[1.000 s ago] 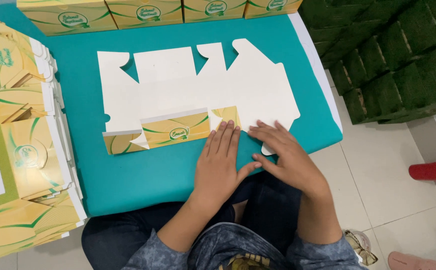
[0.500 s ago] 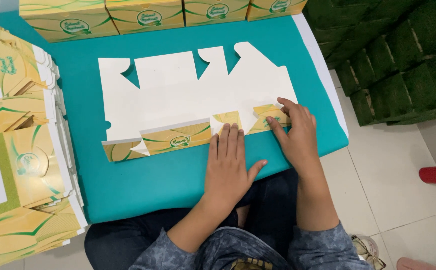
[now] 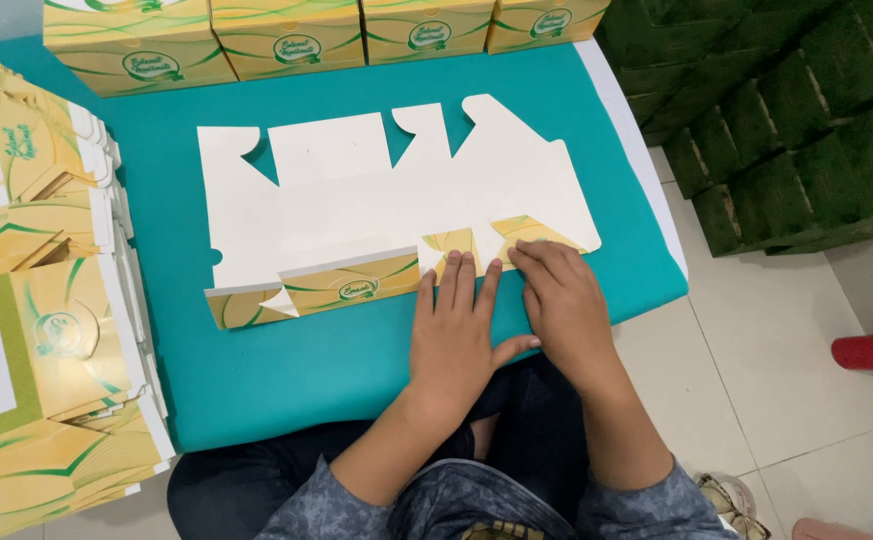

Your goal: The person assembles a flat cardboard box by folding its sides and tucking flaps to form a rectangular container. They then place a second flat box on the table and begin folding it in the same manner.

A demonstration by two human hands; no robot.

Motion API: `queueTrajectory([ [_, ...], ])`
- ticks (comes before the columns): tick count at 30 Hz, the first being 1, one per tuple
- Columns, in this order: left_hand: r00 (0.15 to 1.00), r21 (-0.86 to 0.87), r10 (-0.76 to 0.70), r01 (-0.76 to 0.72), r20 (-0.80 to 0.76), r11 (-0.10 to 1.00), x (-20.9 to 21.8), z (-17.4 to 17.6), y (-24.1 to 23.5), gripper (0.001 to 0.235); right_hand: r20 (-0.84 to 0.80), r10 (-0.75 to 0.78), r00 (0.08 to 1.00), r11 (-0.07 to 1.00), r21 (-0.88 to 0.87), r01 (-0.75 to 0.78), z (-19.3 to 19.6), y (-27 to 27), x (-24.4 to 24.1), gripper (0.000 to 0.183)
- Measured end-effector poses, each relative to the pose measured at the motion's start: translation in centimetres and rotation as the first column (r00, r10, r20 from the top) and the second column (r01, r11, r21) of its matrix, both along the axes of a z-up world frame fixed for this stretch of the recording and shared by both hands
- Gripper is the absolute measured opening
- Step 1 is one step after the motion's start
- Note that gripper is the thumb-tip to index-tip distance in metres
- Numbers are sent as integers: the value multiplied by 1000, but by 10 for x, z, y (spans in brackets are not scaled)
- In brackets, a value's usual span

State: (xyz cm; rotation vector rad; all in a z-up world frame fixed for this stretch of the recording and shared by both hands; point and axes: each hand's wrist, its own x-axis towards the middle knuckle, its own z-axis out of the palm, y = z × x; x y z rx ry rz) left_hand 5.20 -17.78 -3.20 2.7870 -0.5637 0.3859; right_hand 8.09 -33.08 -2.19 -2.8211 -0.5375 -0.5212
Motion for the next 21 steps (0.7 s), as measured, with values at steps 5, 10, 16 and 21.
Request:
queueTrajectory([
  [5,1000,-10,0,0,-5,1000,-1,4,0,89,-252,129,959,990,95,-108,22,-18,-13,42],
  [10,1000,-34,-7,6,-25,999,-3,8,1,89,-256,34,966,992,130,-1,24,-24,-14,42],
  [16,999,-77,-36,33,-37,996,-8,12,6,94,-204,-34,978,954,285,92,18,-62,4,48],
  [21,991,-104,-124,119,-51,987,-18,7,27,98,-290,-23,957,964,248,98,31,-89,11,54],
])
